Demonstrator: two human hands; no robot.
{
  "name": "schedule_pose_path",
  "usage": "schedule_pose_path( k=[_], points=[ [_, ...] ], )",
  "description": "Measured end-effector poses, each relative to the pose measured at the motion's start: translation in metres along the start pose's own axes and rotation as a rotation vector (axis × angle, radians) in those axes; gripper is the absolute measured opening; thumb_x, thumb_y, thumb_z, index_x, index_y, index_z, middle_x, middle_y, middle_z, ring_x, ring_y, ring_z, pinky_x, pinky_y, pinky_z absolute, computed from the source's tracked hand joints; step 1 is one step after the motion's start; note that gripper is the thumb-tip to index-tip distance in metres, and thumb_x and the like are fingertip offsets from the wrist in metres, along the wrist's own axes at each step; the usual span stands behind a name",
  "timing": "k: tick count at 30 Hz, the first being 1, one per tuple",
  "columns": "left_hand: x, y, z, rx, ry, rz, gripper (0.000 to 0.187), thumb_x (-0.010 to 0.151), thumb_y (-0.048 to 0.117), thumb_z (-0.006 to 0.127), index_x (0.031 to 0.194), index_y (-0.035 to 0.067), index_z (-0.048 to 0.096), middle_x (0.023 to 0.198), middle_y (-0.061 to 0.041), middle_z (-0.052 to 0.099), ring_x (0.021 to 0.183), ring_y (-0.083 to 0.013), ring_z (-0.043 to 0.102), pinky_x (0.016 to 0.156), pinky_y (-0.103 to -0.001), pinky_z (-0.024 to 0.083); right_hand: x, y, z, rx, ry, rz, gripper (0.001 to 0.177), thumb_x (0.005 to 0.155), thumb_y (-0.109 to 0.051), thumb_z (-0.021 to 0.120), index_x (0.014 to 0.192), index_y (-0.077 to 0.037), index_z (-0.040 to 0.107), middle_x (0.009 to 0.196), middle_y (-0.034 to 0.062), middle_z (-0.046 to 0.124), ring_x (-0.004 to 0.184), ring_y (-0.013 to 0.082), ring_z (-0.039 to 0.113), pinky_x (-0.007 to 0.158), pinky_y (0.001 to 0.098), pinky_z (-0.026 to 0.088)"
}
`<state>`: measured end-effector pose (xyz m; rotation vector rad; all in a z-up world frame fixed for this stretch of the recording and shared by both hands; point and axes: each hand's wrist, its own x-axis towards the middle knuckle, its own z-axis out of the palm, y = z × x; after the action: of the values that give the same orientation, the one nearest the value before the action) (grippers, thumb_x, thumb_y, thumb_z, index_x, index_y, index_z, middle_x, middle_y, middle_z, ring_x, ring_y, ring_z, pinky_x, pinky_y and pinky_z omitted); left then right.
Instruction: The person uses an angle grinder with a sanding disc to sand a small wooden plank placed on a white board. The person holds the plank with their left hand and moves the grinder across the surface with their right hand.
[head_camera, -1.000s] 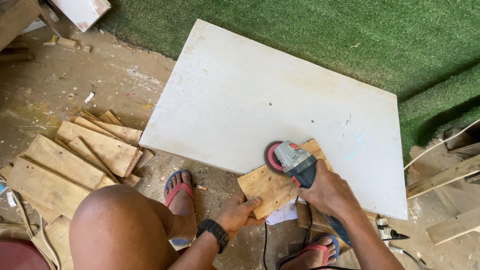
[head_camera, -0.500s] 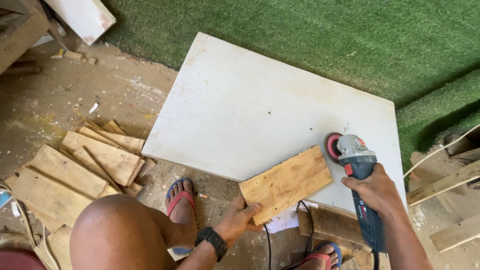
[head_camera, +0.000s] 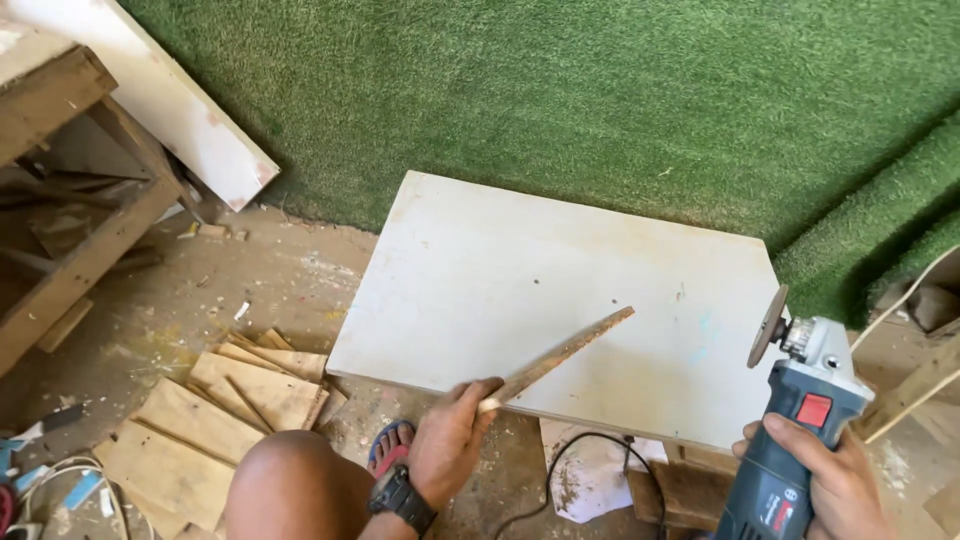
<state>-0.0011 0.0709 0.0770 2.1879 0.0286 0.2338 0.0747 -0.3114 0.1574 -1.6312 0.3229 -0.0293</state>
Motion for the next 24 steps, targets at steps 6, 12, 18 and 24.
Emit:
schedule_pose_path(
  k=[6, 12, 18, 24],
  points=[
    [0.014, 0.007, -0.018, 0.443, -0.474, -0.054, 0.081, 0.086, -0.025, 0.039, 0.151, 0.023, 0.046, 0.170, -0.005, 0.015, 0.156, -0.0366, 0.007, 0.111, -0.070, 0.038, -0.027, 0.016, 0.002, 0.033, 0.050, 0.153, 0.023, 0.094, -0.007, 0.069, 0.109, 0.008, 0.061, 0.088, 0.0298, 0.067, 0.073, 0.0466, 0.068, 0.058, 0.0587, 0.054],
    [0.007, -0.029, 0.015, 0.191, -0.106, -0.351, 0.086, 0.078, -0.017, 0.051, 0.152, 0.024, 0.037, 0.167, -0.017, 0.021, 0.126, -0.0424, 0.057, 0.088, -0.060, 0.062, -0.052, -0.019, 0.040, -0.146, 0.093, 0.272, 0.046, 0.087, -0.002, 0.074, 0.128, 0.006, 0.054, 0.099, 0.0327, 0.064, 0.084, 0.0499, 0.069, 0.063, 0.0612, 0.054],
    [-0.023, -0.026, 0.010, 0.118, -0.043, -0.938, 0.095, 0.081, 0.075, 0.061, 0.151, 0.014, 0.042, 0.140, -0.012, 0.059, 0.130, -0.0334, 0.055, 0.106, -0.045, 0.047, -0.066, -0.050, 0.083, -0.640, -0.054, 0.365, 0.071, 0.081, -0.022, 0.073, 0.145, -0.005, 0.048, 0.138, 0.0238, 0.064, 0.123, 0.0441, 0.064, 0.113, 0.0634, 0.045],
    [0.000, -0.061, 0.057, -0.944, -0.066, -1.006, 0.044, 0.095, 0.011, 0.066, 0.136, 0.011, 0.048, 0.138, -0.016, 0.059, 0.120, -0.0416, 0.066, 0.078, -0.055, 0.068, -0.036, -0.014, 0.089, -1.016, -0.142, 0.255, 0.078, 0.072, -0.036, 0.083, 0.139, -0.009, 0.052, 0.135, 0.0189, 0.066, 0.118, 0.0369, 0.065, 0.098, 0.0472, 0.049]
  ],
)
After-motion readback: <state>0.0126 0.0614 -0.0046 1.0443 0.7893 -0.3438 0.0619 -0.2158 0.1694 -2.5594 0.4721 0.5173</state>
